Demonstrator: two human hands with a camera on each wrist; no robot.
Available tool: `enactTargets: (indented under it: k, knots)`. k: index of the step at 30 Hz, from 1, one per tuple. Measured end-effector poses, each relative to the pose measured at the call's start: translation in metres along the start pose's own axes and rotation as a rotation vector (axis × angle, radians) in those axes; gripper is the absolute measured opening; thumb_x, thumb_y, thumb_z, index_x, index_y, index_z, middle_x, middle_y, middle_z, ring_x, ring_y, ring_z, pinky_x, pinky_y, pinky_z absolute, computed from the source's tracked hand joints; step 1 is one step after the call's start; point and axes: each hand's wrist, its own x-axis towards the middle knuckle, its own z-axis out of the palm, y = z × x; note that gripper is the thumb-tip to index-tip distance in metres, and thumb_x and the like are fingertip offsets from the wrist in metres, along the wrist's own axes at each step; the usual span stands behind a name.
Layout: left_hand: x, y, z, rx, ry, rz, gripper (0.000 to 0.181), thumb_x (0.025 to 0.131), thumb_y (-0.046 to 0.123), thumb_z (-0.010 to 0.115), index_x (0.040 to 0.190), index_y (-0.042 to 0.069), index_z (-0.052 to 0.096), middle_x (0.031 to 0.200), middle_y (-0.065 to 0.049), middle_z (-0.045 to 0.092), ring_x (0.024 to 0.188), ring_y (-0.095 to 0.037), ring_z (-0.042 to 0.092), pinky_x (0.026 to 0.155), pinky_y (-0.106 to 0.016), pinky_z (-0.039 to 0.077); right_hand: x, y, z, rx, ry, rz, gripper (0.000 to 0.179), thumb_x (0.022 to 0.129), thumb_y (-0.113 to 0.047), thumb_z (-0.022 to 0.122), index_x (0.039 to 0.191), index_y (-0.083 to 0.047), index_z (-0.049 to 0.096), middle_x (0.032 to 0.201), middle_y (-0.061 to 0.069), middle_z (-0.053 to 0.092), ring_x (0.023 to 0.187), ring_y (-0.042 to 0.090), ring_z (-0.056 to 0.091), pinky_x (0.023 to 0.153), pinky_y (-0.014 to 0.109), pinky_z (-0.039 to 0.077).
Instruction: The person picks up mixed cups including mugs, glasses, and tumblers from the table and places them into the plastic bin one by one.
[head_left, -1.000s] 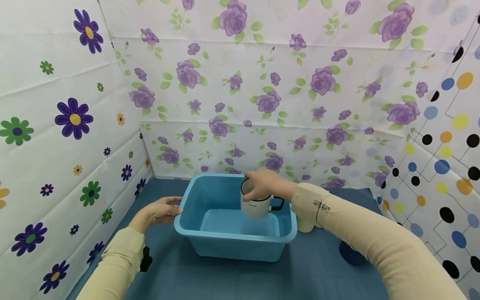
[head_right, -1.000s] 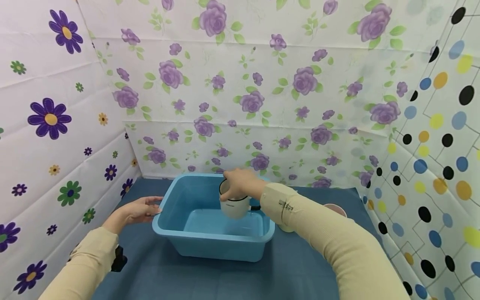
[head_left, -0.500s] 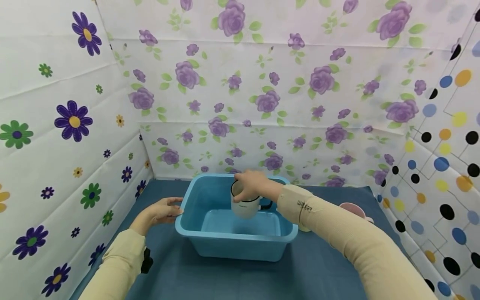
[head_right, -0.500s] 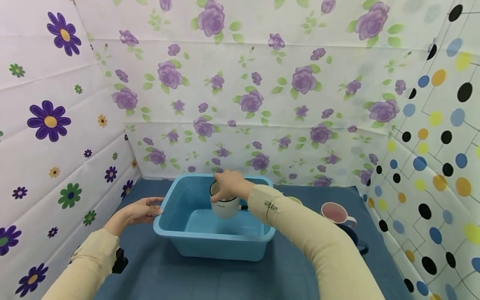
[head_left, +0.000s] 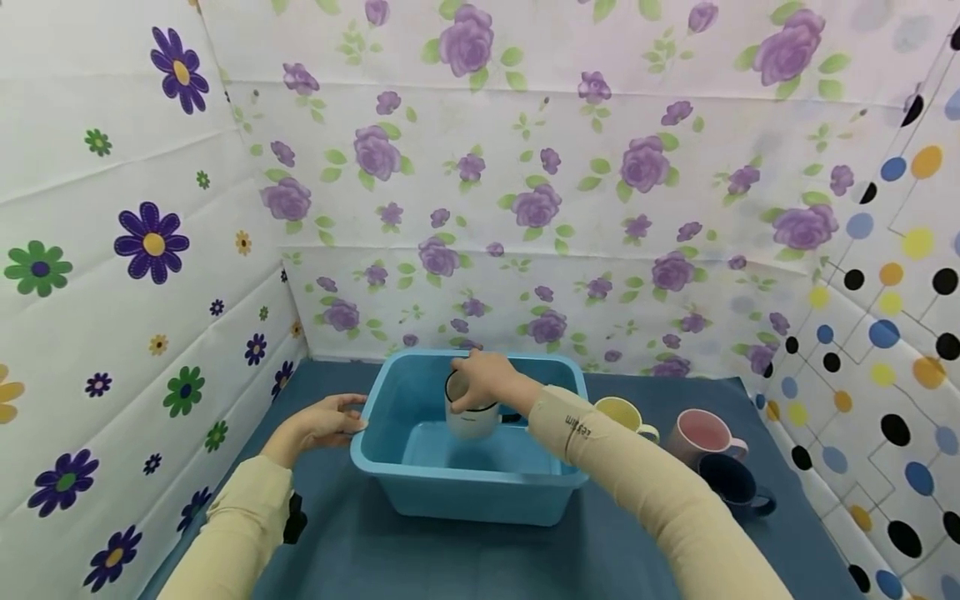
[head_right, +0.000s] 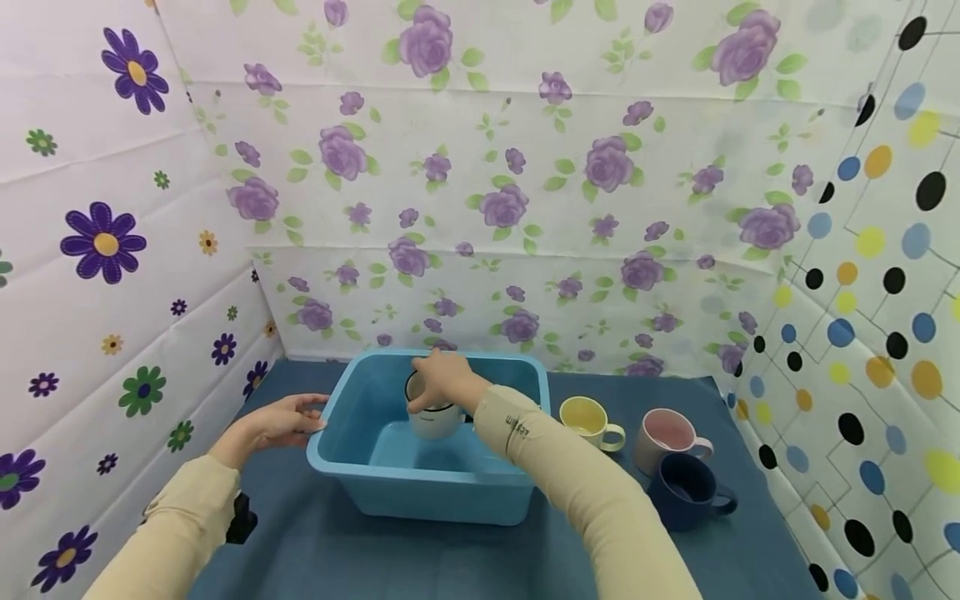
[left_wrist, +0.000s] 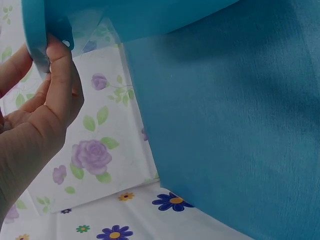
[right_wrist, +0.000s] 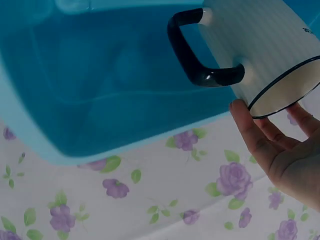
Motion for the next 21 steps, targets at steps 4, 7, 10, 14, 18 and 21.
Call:
enactTargets:
  k: [4, 7, 10, 14, 18, 21]
  knots:
    - [0.001, 0.002, -0.001, 0.037, 0.005, 0.004, 0.066, 0.093, 0.005, 0.056, 0.145, -0.008, 0.019, 0.125, -0.027, 0.052, 0.104, -0.025, 0.062, 0.089, -0.047, 0.052, 0.007, -0.008, 0.007, -0.011, 0.008, -0.033, 0.066, 0.082, -0.052, 0.066, 0.138, -0.023, 0.047, 0.136, 0.011, 0.049, 0.109, 0.027, 0.058, 0.09, 0.043, 0.05]
    - [0.001, 0.001, -0.002, 0.063, 0.026, -0.004, 0.064, 0.093, 0.006, 0.057, 0.145, -0.007, 0.022, 0.123, -0.026, 0.052, 0.104, -0.026, 0.062, 0.088, -0.048, 0.053, 0.012, -0.014, 0.012, -0.017, 0.007, -0.064, 0.066, 0.082, -0.052, 0.066, 0.138, -0.022, 0.047, 0.136, 0.011, 0.049, 0.109, 0.027, 0.058, 0.092, 0.043, 0.049]
    - [0.001, 0.0, -0.002, 0.066, 0.032, -0.008, 0.064, 0.092, 0.004, 0.057, 0.145, -0.007, 0.023, 0.121, -0.025, 0.052, 0.103, -0.025, 0.062, 0.087, -0.048, 0.053, 0.018, -0.019, 0.018, -0.03, -0.007, -0.08, 0.068, 0.082, -0.052, 0.065, 0.139, -0.021, 0.046, 0.135, 0.01, 0.05, 0.109, 0.027, 0.058, 0.091, 0.041, 0.05]
    - [0.002, 0.001, -0.001, 0.062, 0.026, -0.007, 0.064, 0.092, 0.004, 0.058, 0.145, -0.006, 0.023, 0.118, -0.023, 0.053, 0.101, -0.023, 0.062, 0.087, -0.047, 0.053, 0.024, -0.022, 0.024, -0.057, -0.01, -0.08, 0.071, 0.082, -0.053, 0.066, 0.141, -0.02, 0.045, 0.134, 0.01, 0.051, 0.106, 0.026, 0.059, 0.089, 0.039, 0.052]
    - [0.002, 0.003, -0.002, 0.063, 0.031, -0.009, 0.064, 0.092, 0.005, 0.058, 0.145, -0.006, 0.024, 0.117, -0.022, 0.054, 0.1, -0.023, 0.062, 0.087, -0.048, 0.053, 0.031, -0.021, 0.028, -0.057, 0.007, -0.077, 0.071, 0.082, -0.054, 0.065, 0.141, -0.02, 0.044, 0.132, 0.01, 0.052, 0.104, 0.025, 0.06, 0.089, 0.039, 0.052]
    - [0.001, 0.003, -0.001, 0.067, 0.027, -0.008, 0.064, 0.092, 0.005, 0.058, 0.144, -0.007, 0.023, 0.117, -0.023, 0.054, 0.1, -0.023, 0.062, 0.087, -0.048, 0.053, 0.037, -0.02, 0.033, -0.036, 0.005, -0.077, 0.072, 0.082, -0.054, 0.065, 0.142, -0.02, 0.043, 0.134, 0.011, 0.051, 0.106, 0.026, 0.059, 0.091, 0.039, 0.051]
